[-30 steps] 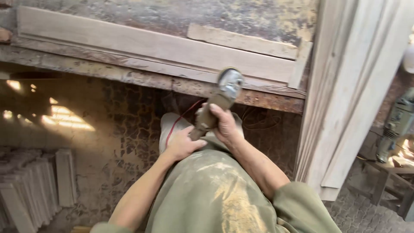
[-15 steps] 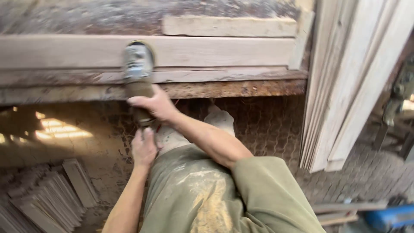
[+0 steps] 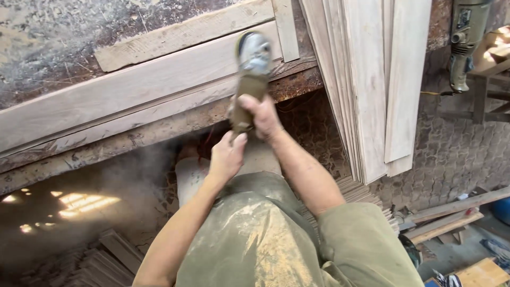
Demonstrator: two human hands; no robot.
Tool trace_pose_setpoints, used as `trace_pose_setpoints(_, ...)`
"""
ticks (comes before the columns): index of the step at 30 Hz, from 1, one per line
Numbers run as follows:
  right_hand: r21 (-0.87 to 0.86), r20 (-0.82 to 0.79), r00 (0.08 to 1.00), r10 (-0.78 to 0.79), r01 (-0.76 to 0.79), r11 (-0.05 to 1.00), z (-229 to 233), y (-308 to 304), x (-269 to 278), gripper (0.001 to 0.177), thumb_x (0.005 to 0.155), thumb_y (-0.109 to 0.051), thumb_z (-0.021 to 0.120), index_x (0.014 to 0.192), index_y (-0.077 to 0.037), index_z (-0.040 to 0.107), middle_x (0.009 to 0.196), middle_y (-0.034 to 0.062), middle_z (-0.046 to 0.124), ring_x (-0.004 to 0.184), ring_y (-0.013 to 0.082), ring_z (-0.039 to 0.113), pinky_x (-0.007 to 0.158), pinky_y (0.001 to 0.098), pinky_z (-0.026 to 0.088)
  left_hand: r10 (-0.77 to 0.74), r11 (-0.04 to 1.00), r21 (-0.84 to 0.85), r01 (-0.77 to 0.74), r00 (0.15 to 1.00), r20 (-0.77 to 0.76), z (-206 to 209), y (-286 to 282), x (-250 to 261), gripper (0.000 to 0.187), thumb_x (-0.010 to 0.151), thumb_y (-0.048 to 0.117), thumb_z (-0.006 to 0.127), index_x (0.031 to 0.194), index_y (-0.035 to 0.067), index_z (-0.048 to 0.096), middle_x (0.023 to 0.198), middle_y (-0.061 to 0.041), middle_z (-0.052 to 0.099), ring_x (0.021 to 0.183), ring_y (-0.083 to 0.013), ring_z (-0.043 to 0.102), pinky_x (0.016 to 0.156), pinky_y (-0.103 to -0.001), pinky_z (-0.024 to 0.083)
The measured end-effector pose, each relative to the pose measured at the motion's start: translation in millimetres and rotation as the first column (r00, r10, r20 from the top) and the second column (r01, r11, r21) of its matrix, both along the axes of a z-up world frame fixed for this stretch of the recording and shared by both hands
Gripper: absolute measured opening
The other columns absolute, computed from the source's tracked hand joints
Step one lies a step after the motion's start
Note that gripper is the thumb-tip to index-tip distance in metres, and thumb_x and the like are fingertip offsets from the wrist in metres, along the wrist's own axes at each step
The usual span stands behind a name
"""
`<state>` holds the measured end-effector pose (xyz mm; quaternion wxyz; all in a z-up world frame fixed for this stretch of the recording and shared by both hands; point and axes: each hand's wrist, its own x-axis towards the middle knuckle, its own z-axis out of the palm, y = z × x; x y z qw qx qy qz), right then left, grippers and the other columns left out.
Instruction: Sanding wooden boards using an angle grinder and applying wood filler.
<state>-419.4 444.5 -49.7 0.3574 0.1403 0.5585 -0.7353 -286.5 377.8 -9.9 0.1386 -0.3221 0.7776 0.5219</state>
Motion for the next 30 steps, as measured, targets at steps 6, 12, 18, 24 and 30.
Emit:
trace_pose_setpoints(6, 0.028, -0.047, 0.996, 0.081, -0.080, 0.996, 26.0, -30.5, -11.2, 0.051, 0.080, -0.027, 0.088, 0.120, -0.007, 0.063, 0.100, 0.0105, 0.070, 0.092, 0.0206, 0.069, 0.080, 0.0413, 0.063, 0.238, 0.934, 0.222, -0.278, 0.952, 0.192, 2.5, -9.1, -7.1, 0.038, 0.100, 0.046, 0.053, 0.104, 0.009, 0.066, 0.079, -0.011, 0.068, 0.073, -0.0276, 0.066, 0.064, -0.041, 0.054)
trace_pose_setpoints(12, 0.066, 0.028, 0.928, 0.371, -0.372, 0.926, 10.9, -82.7, 49.7, 0.070, 0.066, -0.037, 0.095, 0.121, -0.006, 0.064, 0.103, 0.0140, 0.072, 0.098, 0.0250, 0.068, 0.087, 0.0430, 0.059, 0.417, 0.891, 0.141, -0.432, 0.900, 0.126, 17.6, -24.3, 56.1, 0.048, 0.111, 0.043, 0.031, 0.086, 0.009, 0.054, 0.053, -0.006, 0.061, 0.047, -0.0202, 0.063, 0.050, -0.032, 0.051)
trace_pose_setpoints(18, 0.085, 0.062, 0.984, 0.167, -0.172, 0.981, 5.5, -27.1, 12.6, 0.055, 0.079, -0.024, 0.089, 0.123, -0.001, 0.065, 0.110, 0.0151, 0.070, 0.105, 0.0265, 0.069, 0.100, 0.0463, 0.055, -0.203, 0.899, -0.418, 0.133, 0.971, -0.127, -51.0, -5.8, 37.6, 0.027, 0.104, 0.036, 0.054, 0.091, 0.014, 0.062, 0.071, -0.010, 0.060, 0.074, -0.0362, 0.068, 0.059, -0.044, 0.054)
trace_pose_setpoints(24, 0.123, -0.109, 0.994, 0.030, -0.016, 0.992, -48.1, 28.5, -25.7, 0.025, 0.099, -0.022, 0.066, 0.117, -0.005, 0.068, 0.104, 0.0179, 0.073, 0.093, 0.0269, 0.073, 0.086, 0.0470, 0.062, -0.049, 0.961, 0.274, -0.035, 0.954, 0.296, -1.4, -26.4, -34.0, 0.076, 0.085, 0.081, 0.044, 0.124, 0.020, 0.066, 0.115, -0.020, 0.074, 0.118, -0.0387, 0.068, 0.097, -0.048, 0.055)
trace_pose_setpoints(30, 0.029, -0.128, 0.979, 0.161, -0.158, 0.987, -34.7, -75.6, 63.5, 0.035, 0.094, -0.030, 0.071, 0.121, -0.009, 0.062, 0.099, 0.0114, 0.073, 0.085, 0.0229, 0.073, 0.075, 0.0455, 0.065, 0.031, 0.956, 0.275, -0.102, 0.967, 0.253, 12.5, -115.9, 63.2, 0.083, 0.083, 0.088, 0.037, 0.110, 0.015, 0.066, 0.104, -0.022, 0.074, 0.113, -0.0414, 0.068, 0.093, -0.049, 0.055)
